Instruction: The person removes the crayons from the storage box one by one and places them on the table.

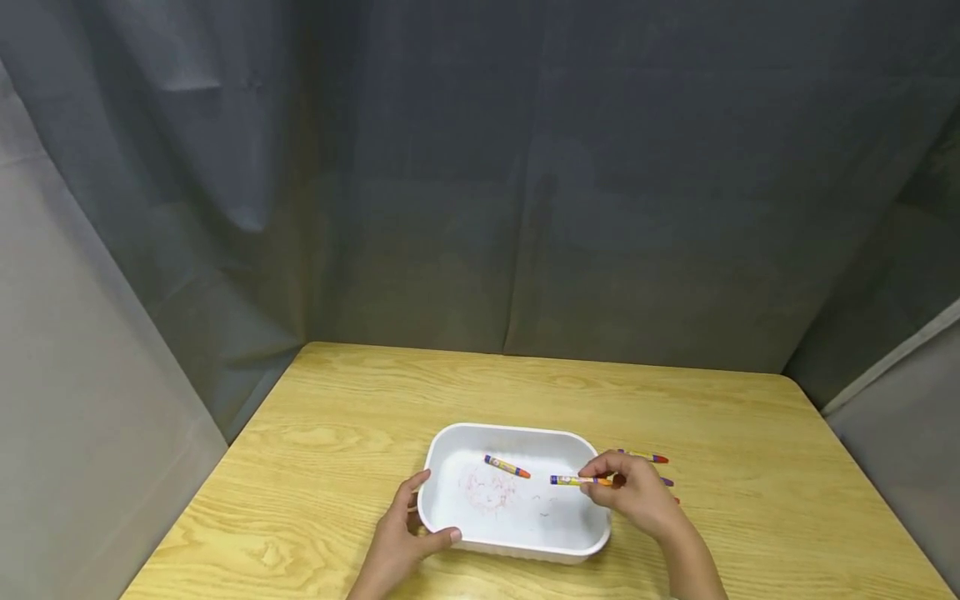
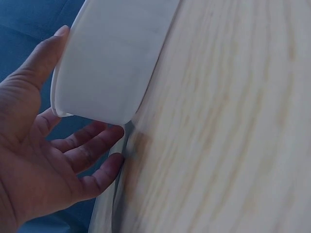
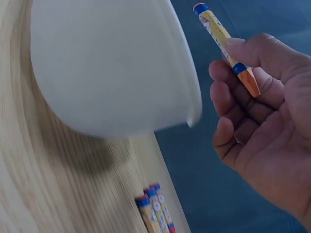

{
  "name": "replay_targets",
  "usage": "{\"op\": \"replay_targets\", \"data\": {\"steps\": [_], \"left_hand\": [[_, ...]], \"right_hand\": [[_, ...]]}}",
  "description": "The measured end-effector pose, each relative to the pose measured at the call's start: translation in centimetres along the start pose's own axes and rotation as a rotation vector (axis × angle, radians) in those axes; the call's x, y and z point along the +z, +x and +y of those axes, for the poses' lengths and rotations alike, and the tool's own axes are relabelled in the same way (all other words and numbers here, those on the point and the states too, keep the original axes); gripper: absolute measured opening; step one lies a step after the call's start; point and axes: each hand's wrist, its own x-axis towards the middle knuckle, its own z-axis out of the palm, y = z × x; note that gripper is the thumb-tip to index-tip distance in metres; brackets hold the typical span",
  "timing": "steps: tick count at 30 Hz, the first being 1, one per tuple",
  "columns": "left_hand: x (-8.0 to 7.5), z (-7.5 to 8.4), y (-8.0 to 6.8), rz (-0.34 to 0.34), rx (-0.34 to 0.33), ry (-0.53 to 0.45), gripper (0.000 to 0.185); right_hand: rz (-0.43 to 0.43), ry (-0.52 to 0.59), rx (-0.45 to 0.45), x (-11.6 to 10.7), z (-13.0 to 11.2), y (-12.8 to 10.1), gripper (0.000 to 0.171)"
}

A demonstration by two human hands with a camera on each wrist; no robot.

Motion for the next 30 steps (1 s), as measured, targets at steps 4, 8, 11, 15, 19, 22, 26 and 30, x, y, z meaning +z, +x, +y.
{"op": "replay_targets", "data": {"steps": [4, 8, 11, 15, 19, 22, 26, 30], "left_hand": [[0.1, -0.2, 0.0, 0.002, -0.004, 0.011, 0.092], [0.1, -0.3, 0.0, 0.004, -0.010, 0.004, 0.092], [0.1, -0.4, 0.0, 0.003, -0.012, -0.004, 0.092], [0.0, -0.2, 0.0, 0.004, -0.005, 0.003, 0.092], [0.1, -0.2, 0.0, 0.001, 0.011, 0.012, 0.092], [0.3, -0.2, 0.0, -0.005, 0.008, 0.016, 0.092], [0.2, 0.0, 0.0, 0.003, -0.009, 0.023, 0.093], [0.1, 0.3, -0.1, 0.009, -0.023, 0.030, 0.093]], "right_hand": [[0.020, 0.008, -0.027, -0.9, 0.7, -0.8, 0.011], [0.024, 0.020, -0.051, -1.9, 1.2, -1.5, 0.011], [0.047, 0.031, -0.021, -2.6, 1.6, -2.1, 0.012], [0.075, 0.039, 0.022, -3.4, 2.4, -2.8, 0.012], [0.095, 0.000, 0.074, -4.3, 3.4, -3.7, 0.014], [0.113, -0.047, 0.128, -5.0, 4.1, -4.4, 0.016], [0.107, -0.081, 0.200, -5.6, 5.2, -4.8, 0.021], [0.087, -0.061, 0.262, -5.8, 6.5, -5.0, 0.026]]}}
